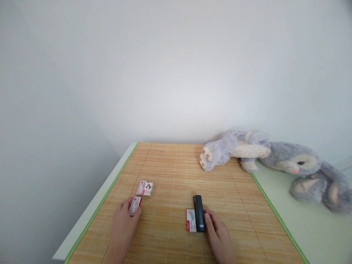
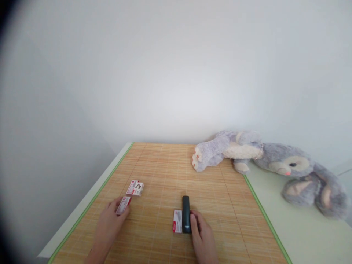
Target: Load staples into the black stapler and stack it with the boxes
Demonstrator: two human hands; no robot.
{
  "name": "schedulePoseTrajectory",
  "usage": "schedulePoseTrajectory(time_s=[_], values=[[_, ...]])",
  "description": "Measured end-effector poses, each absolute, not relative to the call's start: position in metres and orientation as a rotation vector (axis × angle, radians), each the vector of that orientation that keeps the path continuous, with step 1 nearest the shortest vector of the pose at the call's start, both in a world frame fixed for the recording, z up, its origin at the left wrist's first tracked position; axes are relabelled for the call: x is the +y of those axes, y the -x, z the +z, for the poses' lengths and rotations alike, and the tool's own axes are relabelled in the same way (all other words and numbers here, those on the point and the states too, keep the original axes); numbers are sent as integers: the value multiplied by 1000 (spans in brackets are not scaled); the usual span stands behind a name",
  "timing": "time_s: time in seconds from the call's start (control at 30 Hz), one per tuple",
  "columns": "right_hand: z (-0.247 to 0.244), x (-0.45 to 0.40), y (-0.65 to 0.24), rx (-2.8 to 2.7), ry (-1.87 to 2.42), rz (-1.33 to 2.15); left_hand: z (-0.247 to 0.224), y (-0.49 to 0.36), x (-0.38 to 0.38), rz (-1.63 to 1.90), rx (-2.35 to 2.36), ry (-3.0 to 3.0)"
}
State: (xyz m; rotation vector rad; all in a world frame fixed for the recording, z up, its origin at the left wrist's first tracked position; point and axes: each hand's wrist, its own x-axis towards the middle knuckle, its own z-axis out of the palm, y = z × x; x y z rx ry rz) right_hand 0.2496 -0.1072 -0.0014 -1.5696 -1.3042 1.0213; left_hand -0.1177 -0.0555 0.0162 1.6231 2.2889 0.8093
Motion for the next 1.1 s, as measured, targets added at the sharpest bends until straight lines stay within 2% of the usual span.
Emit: schedulePoseTrajectory(time_s=[0.1, 0.23, 0.4, 0.63, 0.87, 0.97, 1.1], values=[[-1, -106, -249, -1301, 1566, 1012, 16, 79, -64, 872, 2175, -1474], [2, -106, -248, -1289, 1554, 1007, 22, -13, -78, 903, 1722, -1449], [3, -106, -248, -1296, 1553, 1029, 24, -67, -90, 717, 1520, -1505], [7, -106, -248, -1302, 1504, 1067, 46, -44, -69, 483, 1279, -1985], [5, -104, -248, -1324, 1506, 1072, 51, -49, -57, 444, 1155, -2072], [5, -105, -249, -1332, 1520, 1062, 45, -14, -48, 626, 1261, -2081], [4, -108, -250, -1325, 1509, 1047, 32, 73, -10, 1032, 1779, -2076]])
